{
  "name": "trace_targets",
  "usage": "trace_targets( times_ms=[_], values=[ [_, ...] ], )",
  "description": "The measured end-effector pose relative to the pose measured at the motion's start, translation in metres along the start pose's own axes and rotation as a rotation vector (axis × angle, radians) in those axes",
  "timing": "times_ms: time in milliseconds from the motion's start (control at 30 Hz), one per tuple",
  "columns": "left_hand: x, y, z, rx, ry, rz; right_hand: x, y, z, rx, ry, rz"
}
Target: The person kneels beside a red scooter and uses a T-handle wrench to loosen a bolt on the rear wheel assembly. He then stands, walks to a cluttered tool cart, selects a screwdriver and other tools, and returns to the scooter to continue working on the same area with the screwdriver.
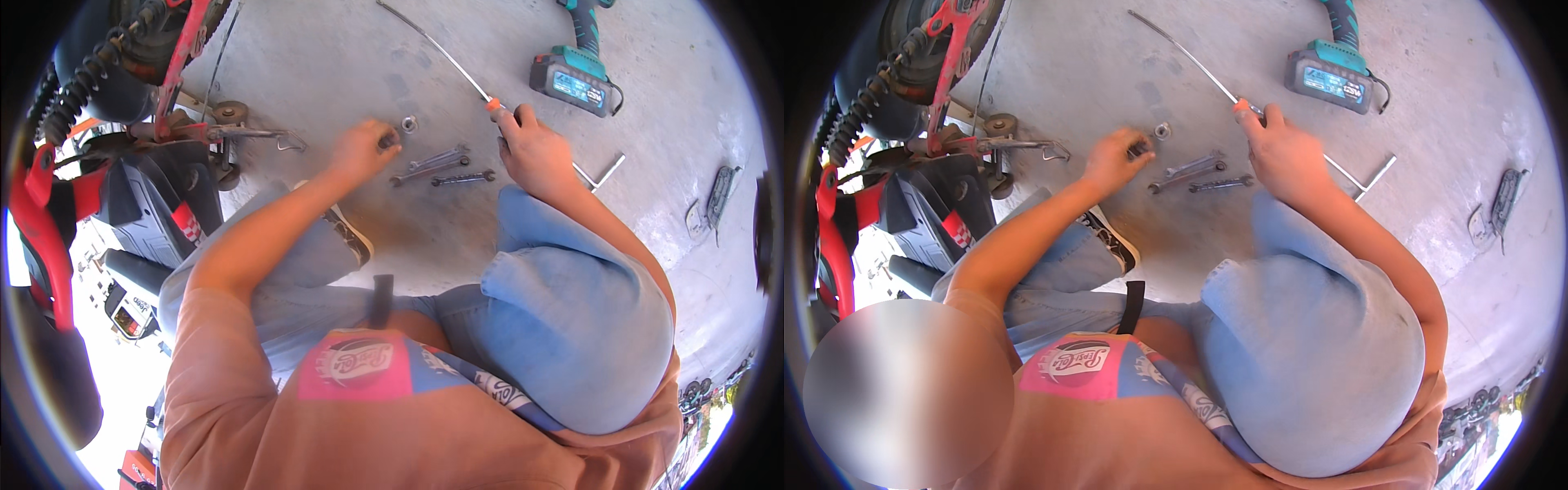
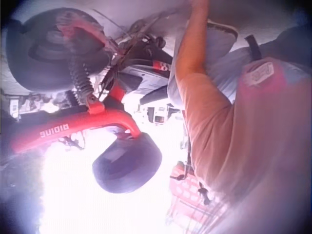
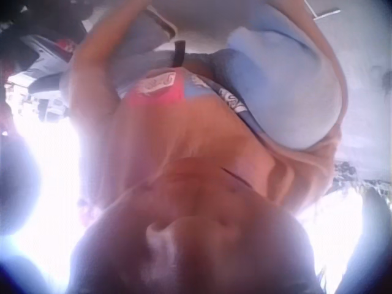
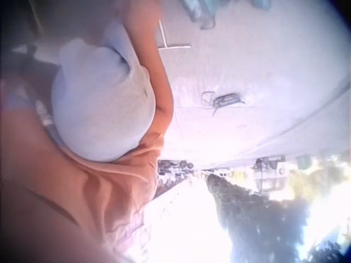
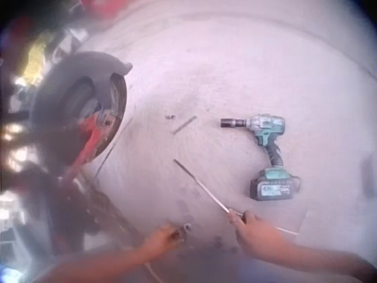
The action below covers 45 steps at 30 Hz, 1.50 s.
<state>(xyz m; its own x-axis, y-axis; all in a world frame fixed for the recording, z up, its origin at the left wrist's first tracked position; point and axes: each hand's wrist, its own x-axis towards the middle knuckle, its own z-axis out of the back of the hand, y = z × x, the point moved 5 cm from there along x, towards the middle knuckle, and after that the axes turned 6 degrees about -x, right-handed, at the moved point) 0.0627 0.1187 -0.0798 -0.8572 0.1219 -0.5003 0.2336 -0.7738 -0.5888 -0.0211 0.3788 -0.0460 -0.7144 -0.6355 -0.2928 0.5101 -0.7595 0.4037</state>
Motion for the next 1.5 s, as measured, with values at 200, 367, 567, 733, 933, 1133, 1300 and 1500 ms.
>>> trace_targets(
  times_ms=[200, 367, 567, 733, 933, 1133, 1300, 1500],
  values=[
    [-0.017, -0.031, -0.033, 0.188, -0.073, -0.183, -0.011, -0.009, 0.002, -0.025, -0.082, 0.02],
    [-0.011, -0.038, -0.055, 0.433, 0.059, -0.213, -0.02, -0.016, 0.021, 0.062, -0.076, 0.015],
    [0.003, -0.031, -0.063, 0.401, 0.247, -0.127, -0.019, -0.011, 0.059, 0.332, 0.203, 0.068],
    [-0.006, -0.032, -0.015, -0.009, 0.433, 0.108, 0.014, 0.024, 0.079, 0.336, 0.54, 0.171],
    [-0.032, -0.038, 0.134, -0.263, 0.052, 0.36, 0.097, 0.138, 0.034, 0.773, 0.534, -0.218],
    [-0.036, -0.051, 0.242, 0.478, -0.214, 0.071, 0.208, 0.227, 0.003, 1.318, -0.045, -0.092],
    [-0.031, -0.029, 0.309, 0.529, -0.385, 0.108, 0.244, 0.266, -0.011, 1.545, 0.181, -0.096],
    [0.014, -0.006, 0.323, 0.608, -0.439, 0.038, 0.287, 0.296, -0.018, 1.441, 0.101, 0.066]
  ],
)
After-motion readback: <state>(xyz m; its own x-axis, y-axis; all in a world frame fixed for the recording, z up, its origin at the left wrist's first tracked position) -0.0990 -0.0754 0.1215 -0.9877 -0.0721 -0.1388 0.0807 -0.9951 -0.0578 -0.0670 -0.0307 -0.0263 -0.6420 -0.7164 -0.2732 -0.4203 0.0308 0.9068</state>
